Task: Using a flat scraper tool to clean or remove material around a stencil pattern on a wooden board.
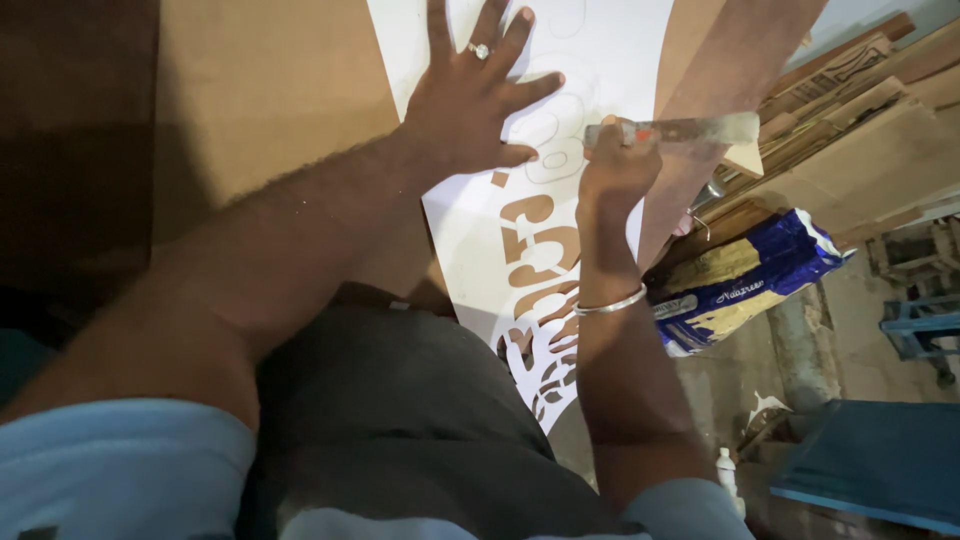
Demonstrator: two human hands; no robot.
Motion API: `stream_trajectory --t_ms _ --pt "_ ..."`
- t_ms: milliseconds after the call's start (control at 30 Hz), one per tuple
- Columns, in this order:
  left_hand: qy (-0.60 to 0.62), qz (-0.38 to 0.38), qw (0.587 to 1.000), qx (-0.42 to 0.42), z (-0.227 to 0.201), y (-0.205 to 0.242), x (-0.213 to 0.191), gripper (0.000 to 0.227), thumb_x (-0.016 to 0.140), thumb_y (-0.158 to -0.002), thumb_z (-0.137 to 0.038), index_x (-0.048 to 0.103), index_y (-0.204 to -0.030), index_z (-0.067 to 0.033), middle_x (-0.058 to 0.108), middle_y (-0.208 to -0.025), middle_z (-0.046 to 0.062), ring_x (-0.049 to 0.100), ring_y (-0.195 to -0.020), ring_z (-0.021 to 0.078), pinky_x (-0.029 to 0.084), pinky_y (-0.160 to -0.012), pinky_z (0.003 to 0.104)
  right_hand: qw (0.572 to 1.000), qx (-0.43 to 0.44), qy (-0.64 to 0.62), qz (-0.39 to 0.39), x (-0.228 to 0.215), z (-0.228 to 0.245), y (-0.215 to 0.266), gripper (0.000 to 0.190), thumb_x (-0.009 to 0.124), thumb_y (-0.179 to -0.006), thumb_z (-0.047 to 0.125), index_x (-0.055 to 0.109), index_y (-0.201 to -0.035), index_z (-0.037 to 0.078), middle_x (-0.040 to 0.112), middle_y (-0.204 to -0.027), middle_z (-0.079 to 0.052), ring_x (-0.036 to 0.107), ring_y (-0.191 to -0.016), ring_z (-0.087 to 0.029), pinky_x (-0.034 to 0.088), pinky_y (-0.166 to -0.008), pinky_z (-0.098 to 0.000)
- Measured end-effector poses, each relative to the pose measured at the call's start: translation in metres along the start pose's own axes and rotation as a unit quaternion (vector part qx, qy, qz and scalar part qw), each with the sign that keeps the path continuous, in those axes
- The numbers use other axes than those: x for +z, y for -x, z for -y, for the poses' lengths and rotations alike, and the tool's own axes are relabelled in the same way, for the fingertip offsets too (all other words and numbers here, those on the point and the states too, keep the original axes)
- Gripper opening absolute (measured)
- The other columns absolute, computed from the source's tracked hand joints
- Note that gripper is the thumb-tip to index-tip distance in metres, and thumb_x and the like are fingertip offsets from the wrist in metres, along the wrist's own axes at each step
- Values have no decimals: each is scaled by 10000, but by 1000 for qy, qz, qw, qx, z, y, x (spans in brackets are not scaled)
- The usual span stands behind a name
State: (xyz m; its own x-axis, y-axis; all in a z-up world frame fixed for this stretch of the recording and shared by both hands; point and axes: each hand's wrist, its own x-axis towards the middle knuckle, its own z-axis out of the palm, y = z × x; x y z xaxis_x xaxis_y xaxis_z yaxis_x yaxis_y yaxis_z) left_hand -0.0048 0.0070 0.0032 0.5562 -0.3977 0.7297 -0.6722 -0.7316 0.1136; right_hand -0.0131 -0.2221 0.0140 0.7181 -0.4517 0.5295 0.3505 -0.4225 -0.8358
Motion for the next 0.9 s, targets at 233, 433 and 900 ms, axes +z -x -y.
stream_trajectory --t_ms 233,433,900 --pt "13 -55 997 51 -2 -12 22 733 790 -835 -571 660 -1411 -137 445 -1553 280 263 -1521 453 25 -1147 806 996 14 -87 -2 -7 -14 -11 161 660 -942 25 662 -1048 -96 710 -892 -116 675 -686 -169 551 -623 -271" --pt "-70 -135 980 131 -13 -32 34 494 794 -919 -415 655 -1197 -32 558 -1227 116 477 -1253 340 312 -1118 608 997 -69 32 21 -4 -8 -7 152 659 -1010 78 665 -1038 -70 691 -871 -75 667 -740 -136 592 -687 -276" --pt "-38 -95 984 145 -19 -74 46 146 649 -924 -221 792 -949 -236 610 -1134 81 573 -1115 300 397 -884 476 992 -109 48 31 -10 -9 12 357 631 -1026 283 715 -1099 -57 738 -950 -93 714 -868 -188 589 -813 -316"
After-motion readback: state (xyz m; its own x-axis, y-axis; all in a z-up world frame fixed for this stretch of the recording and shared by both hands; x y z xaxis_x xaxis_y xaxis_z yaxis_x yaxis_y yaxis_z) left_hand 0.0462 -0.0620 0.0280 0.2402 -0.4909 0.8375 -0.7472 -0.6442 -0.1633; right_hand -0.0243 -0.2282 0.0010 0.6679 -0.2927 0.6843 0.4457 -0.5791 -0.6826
